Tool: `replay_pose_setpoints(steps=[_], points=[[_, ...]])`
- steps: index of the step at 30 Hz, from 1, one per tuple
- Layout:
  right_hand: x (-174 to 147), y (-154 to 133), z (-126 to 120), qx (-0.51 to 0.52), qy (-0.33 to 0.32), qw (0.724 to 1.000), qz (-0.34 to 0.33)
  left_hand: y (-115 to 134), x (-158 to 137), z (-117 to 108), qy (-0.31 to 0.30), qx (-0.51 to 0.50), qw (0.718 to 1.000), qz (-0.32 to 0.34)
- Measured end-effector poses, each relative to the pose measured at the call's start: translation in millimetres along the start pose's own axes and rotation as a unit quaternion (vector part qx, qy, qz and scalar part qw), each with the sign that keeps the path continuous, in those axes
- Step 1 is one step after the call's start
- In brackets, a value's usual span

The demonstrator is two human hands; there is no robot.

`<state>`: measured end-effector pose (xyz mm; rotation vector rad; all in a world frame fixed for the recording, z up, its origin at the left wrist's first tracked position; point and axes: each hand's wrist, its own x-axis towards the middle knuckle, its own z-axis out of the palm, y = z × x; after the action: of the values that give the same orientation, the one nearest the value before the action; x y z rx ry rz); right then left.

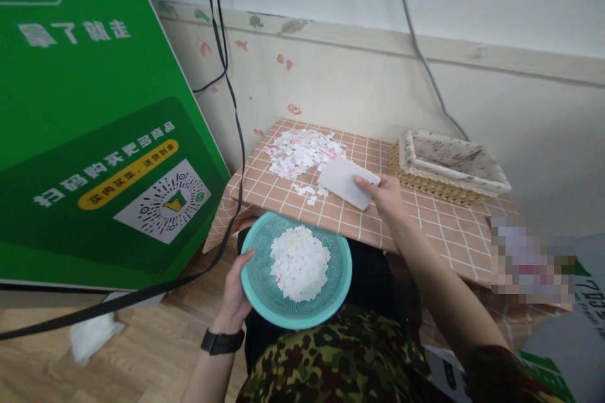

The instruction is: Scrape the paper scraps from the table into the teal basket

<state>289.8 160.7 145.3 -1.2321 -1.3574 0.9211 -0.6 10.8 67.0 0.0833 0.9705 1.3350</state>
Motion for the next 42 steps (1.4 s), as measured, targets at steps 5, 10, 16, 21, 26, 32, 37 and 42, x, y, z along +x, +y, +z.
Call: replay_pose_setpoints(steps=[5,10,16,21,26,32,37,42], points=[[13.5,8.8,-15.0,-0.062,0.001,0.998,-0.001,0.1,-1.8,0.1,-0.005,-0.002,1.000,0.003],[5.0,9.3,-13.2,-0.043,-0.001,0.999,0.003,-0.4,-3.0,1.7,-0.011,0.000,1.000,0.004],[5.2,9.9,-1.5,0.016,-0.057,0.998,0.035,-0.8,-2.9,2.0,-0.008,-0.002,1.000,-0.003],[4.2,11.7,-12.7,0.009,0.013,0.999,0.035,-0.8,-2.8,1.2,-0.004,-0.005,1.000,-0.004],[-8.0,17.2,-13.3,0.013,-0.016,0.998,0.061,-1.7,-0.6,0.9,0.003,0.004,1.000,0.003],[-11.9,18.6,-2.8,0.041,-0.009,0.996,0.078,-1.9,-0.7,0.6,-0.012,-0.001,1.000,0.008],[-11.4,17.0,-2.1,0.070,-0.009,0.995,0.070,0.1,-1.4,2.6,0.011,0.006,1.000,0.008],[-12.3,22.2,-13.7,0.071,0.072,0.993,0.059,0.6,0.2,1.9,0.003,0.001,1.000,0.004]])
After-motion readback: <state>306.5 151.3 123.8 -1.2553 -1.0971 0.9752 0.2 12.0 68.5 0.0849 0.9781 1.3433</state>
